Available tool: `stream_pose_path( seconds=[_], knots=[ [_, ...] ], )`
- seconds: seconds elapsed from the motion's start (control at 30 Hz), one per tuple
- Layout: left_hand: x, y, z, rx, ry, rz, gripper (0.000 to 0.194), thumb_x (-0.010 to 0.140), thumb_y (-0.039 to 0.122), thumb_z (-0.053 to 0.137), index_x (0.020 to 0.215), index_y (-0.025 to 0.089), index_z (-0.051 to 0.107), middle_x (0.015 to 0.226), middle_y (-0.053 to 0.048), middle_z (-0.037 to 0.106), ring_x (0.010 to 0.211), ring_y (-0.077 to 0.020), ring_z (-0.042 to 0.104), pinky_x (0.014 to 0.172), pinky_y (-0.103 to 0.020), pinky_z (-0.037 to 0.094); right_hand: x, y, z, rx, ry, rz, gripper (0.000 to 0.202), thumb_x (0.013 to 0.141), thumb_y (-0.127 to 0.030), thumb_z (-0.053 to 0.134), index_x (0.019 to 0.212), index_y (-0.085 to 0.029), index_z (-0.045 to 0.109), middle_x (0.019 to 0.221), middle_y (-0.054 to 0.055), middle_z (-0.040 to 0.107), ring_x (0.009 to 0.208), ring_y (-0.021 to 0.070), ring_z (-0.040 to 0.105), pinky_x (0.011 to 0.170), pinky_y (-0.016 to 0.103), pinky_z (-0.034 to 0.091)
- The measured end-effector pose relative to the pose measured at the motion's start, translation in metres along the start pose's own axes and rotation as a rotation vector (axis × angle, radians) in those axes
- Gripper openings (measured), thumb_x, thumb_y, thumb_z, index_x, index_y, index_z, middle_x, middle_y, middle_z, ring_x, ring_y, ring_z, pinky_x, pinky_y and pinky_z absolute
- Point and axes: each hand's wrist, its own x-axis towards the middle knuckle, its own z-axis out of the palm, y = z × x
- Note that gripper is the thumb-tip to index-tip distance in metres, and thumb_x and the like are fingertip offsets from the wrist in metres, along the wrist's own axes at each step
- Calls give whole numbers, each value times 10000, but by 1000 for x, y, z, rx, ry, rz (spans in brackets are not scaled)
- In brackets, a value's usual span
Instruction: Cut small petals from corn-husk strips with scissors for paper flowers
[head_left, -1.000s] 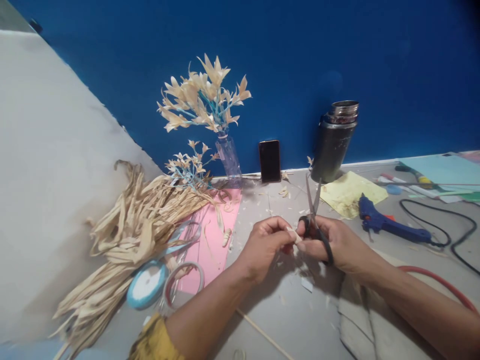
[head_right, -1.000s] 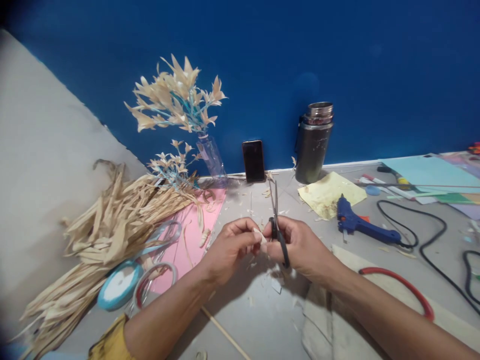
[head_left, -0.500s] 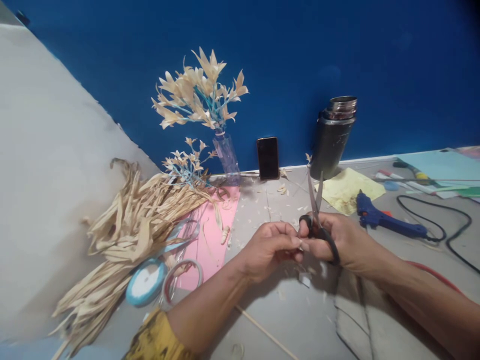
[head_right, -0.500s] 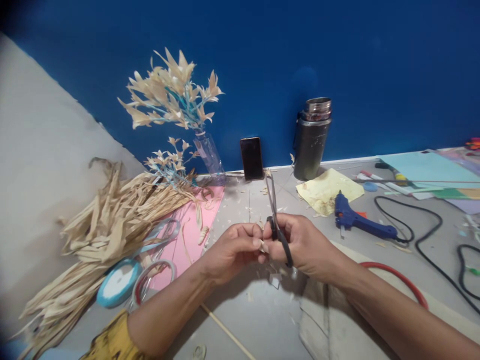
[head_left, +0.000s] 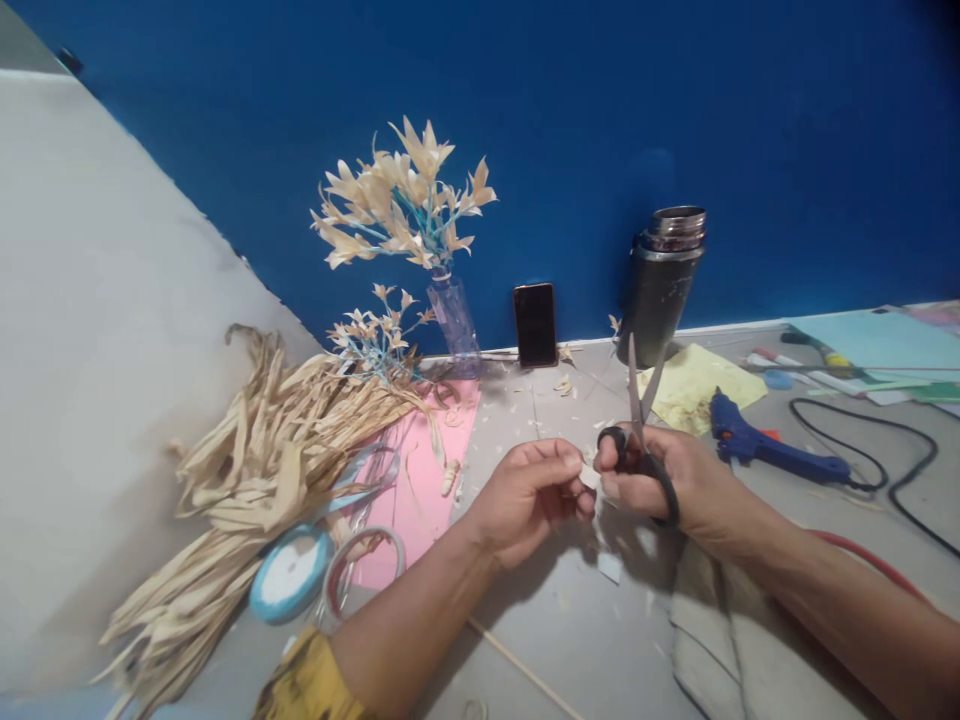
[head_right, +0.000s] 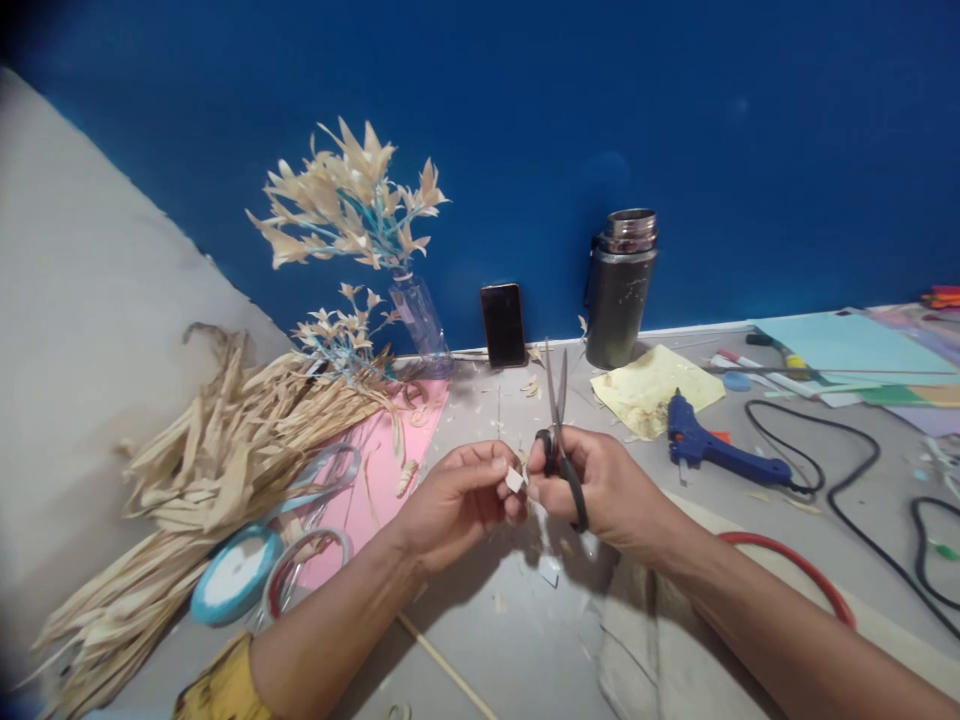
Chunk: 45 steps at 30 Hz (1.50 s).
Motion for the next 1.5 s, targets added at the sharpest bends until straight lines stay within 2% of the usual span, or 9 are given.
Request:
stream_pose_path(
  seconds=[0.1,0.23,0.33,0.77,0.87,1.0,1.1,1.4,1.5],
  knots=[
    [0,7,-2,-87,34,57,213,698,266,766,738,143,596,635,-4,563,594,-116,574,596,-243,437,2,3,-2,-46,-13,3,238,704,-355,739,813,-194,603,648,-33,581,541,114,477,504,229,352],
    [-1,14,-1,-51,84,155,206,696,268,755,709,142,592,715,-44,619,679,-146,612,598,-240,441,2,4,1,-138,-255,41,277,814,-458,626,788,-182,605,659,-6,602,556,128,483,513,235,339],
    [-2,14,1,-29,136,203,216,666,256,761,680,152,572,687,-27,615,653,-144,614,596,-240,441,0,4,6,-172,-348,59,224,826,-389,599,752,-178,590,646,-1,614,583,132,481,538,231,336],
    [-1,17,-2,67,195,277,191,674,230,726,641,151,555,644,-4,586,594,-126,592,592,-248,446,0,8,7,-243,-357,124,344,811,-367,572,532,-193,472,473,-24,521,483,102,371,484,238,285],
    [-2,16,-2,17,179,231,215,680,238,763,691,157,564,631,8,579,592,-114,582,576,-227,429,1,8,9,-192,-275,119,338,792,-385,606,539,-192,491,488,-21,535,493,110,401,494,241,312],
    [0,7,-2,-71,148,146,244,685,232,791,767,158,574,640,2,607,589,-98,578,581,-212,427,3,7,11,-34,19,64,269,685,-398,742,751,-190,584,618,-40,567,544,114,451,520,233,356],
    [1,-2,0,-75,135,121,260,669,215,807,770,147,576,670,-12,633,593,-94,583,591,-213,434,4,7,10,34,141,37,343,680,-421,758,864,-191,582,673,-38,573,566,114,460,539,235,375],
    [0,-13,6,129,151,98,218,659,249,800,691,154,607,624,-7,598,607,-110,558,599,-239,407,6,7,4,-25,230,3,312,720,-431,713,864,-178,602,632,-38,525,567,123,442,528,243,360],
    [1,-12,6,21,215,132,232,636,236,808,677,166,591,636,1,595,627,-115,564,613,-243,411,6,9,6,-79,137,1,338,787,-513,660,808,-182,597,604,-46,471,550,115,395,512,239,322]
  ],
)
